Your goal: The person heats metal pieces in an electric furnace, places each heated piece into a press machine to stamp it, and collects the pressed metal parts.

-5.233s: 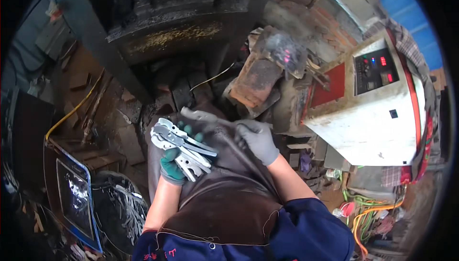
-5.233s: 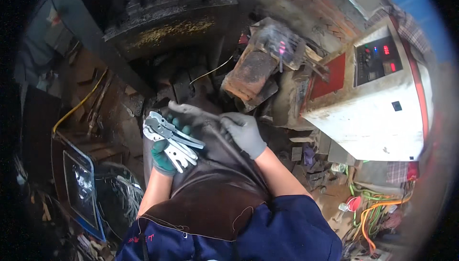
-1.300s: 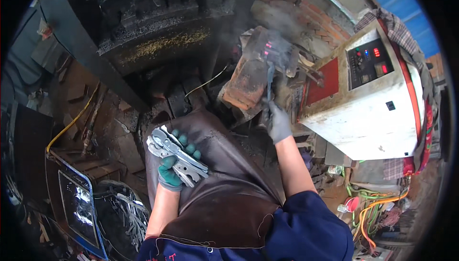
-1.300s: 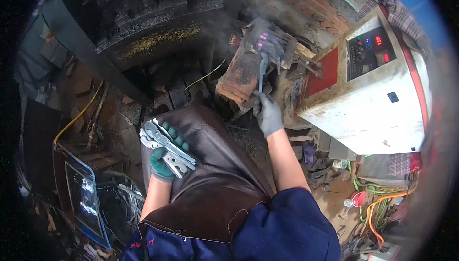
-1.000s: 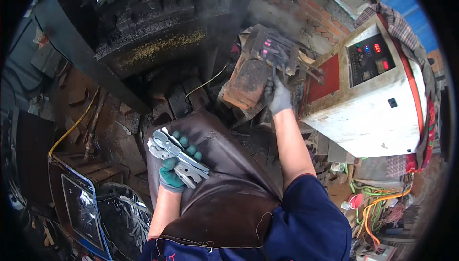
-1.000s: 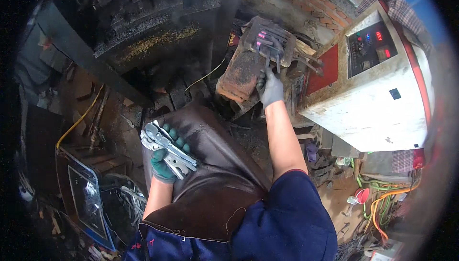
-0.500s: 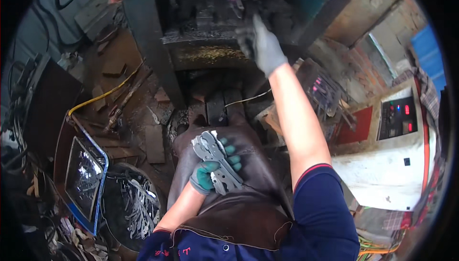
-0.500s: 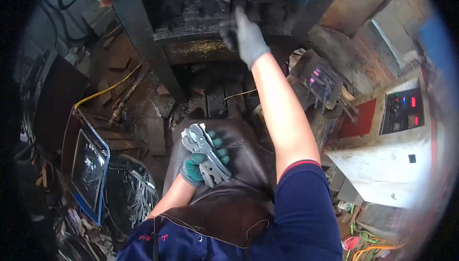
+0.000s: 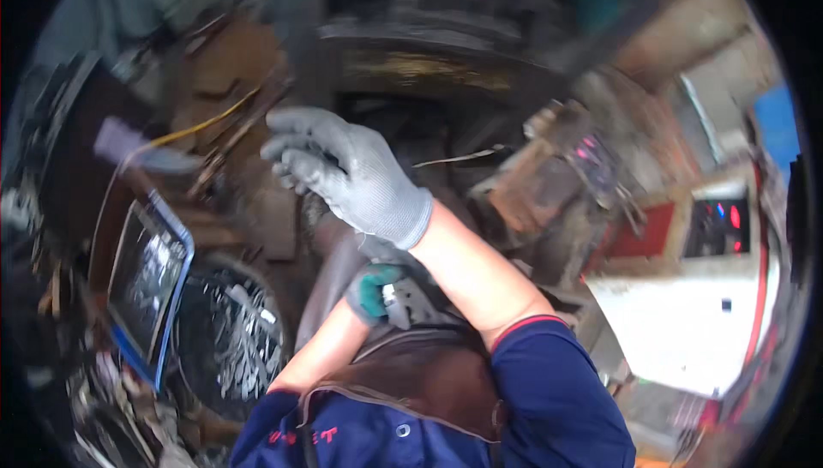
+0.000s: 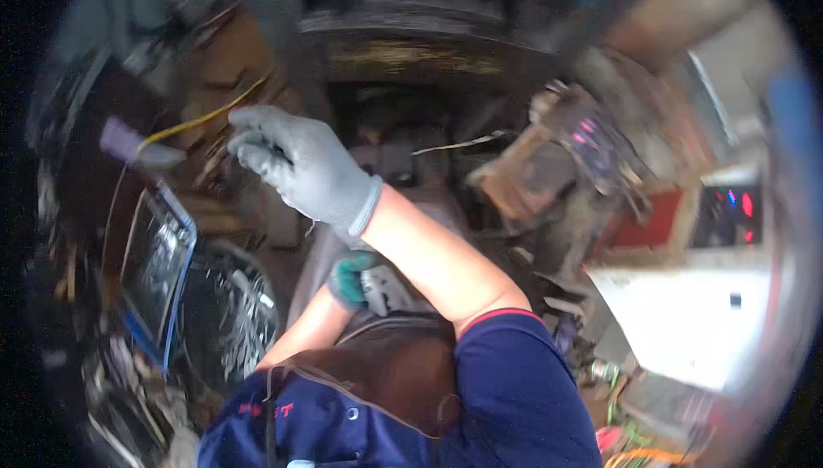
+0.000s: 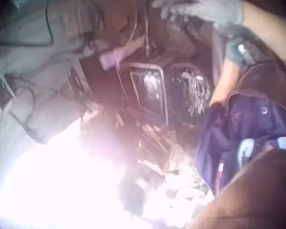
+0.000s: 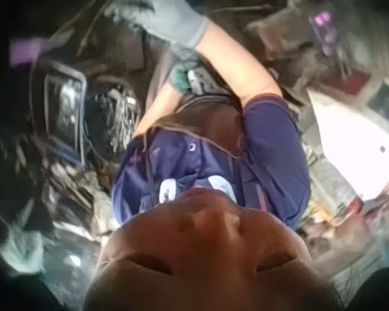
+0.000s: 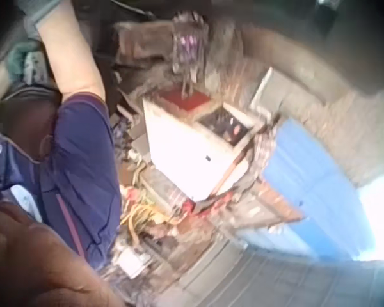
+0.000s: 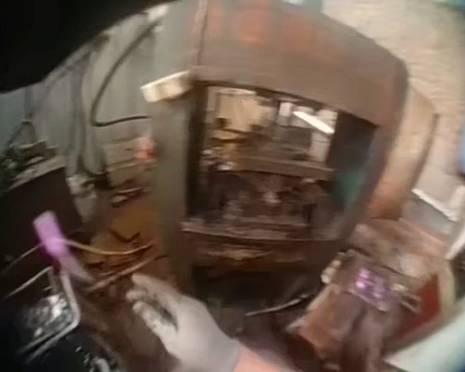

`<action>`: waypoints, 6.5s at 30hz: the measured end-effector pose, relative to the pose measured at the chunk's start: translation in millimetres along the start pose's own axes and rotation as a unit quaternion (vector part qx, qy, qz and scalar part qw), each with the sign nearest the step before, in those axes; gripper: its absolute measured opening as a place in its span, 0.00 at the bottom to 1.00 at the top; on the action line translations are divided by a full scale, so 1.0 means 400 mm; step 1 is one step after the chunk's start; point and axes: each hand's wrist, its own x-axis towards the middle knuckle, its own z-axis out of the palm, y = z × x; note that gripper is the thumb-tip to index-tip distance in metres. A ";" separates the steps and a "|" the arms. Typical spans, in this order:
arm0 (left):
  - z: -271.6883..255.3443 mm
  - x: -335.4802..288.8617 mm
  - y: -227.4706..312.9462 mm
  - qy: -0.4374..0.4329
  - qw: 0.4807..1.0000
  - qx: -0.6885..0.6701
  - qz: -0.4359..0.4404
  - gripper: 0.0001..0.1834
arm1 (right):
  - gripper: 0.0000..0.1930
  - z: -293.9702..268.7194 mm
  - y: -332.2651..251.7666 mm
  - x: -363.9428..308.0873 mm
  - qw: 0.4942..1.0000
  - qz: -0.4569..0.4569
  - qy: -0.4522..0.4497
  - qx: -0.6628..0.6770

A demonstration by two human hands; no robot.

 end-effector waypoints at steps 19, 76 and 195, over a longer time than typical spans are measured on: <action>0.068 0.027 -0.011 -0.027 0.998 0.024 0.052 0.40 | 0.11 -0.473 0.058 -0.537 0.810 0.107 0.566 0.113; 0.072 0.042 -0.023 -0.036 0.994 0.041 0.095 0.39 | 0.05 -0.662 0.138 -0.602 0.781 0.107 0.588 0.181; 0.104 0.055 -0.048 -0.003 0.992 0.091 0.090 0.35 | 0.10 -0.488 0.027 -0.802 0.785 0.142 0.569 0.202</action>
